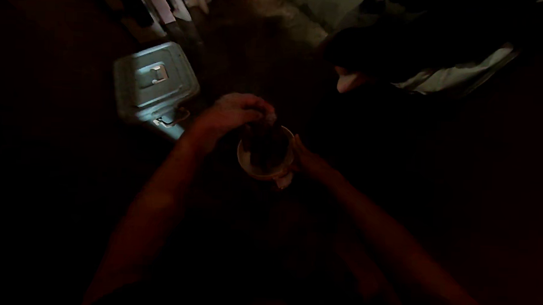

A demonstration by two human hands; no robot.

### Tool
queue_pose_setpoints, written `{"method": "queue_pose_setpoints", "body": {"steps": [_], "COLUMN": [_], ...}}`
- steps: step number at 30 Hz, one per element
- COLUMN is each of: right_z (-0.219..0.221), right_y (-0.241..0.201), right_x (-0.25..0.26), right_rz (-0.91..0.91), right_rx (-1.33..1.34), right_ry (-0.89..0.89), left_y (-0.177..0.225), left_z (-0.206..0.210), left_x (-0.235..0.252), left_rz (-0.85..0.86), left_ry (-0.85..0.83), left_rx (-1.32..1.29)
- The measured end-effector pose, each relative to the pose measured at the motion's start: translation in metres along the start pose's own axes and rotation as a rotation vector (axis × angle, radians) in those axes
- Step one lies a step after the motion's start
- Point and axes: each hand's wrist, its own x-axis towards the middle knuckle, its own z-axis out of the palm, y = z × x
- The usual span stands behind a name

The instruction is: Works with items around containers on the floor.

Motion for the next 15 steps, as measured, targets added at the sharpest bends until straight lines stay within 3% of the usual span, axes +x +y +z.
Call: {"method": "queue_pose_setpoints", "body": {"steps": [2,6,7,9,11,13,15], "right_z": [0.004,0.008,0.01,0.009,0.007,0.002,0.002], "right_y": [-0.006,-0.019,-0.019,-0.022,-0.027,-0.034,-0.035], "right_x": [0.004,0.011,0.014,0.016,0.015,0.014,0.012], "right_rz": [0.044,0.089,0.084,0.092,0.104,0.133,0.147], "right_rx": [0.04,0.059,0.051,0.024,0.009,-0.032,-0.009], "right_ry": [0.025,0.026,0.021,0.007,0.014,-0.009,-0.019], "left_y": [-0.029,-0.102,-0.102,-0.075,-0.014,-0.031,-0.074], "left_z": [0.019,0.078,0.087,0.098,0.085,0.095,0.091], "left_x": [0.02,0.066,0.055,0.002,-0.038,-0.035,-0.01], "left_rz": [-0.057,-0.253,-0.27,-0.243,-0.456,-0.384,-0.388], "left_ry": [-0.149,-0.474,-0.418,-0.132,-0.141,-0.013,-0.059], "left_rx": [0.086,0.519,0.549,0.386,0.088,-0.05,-0.012]}}
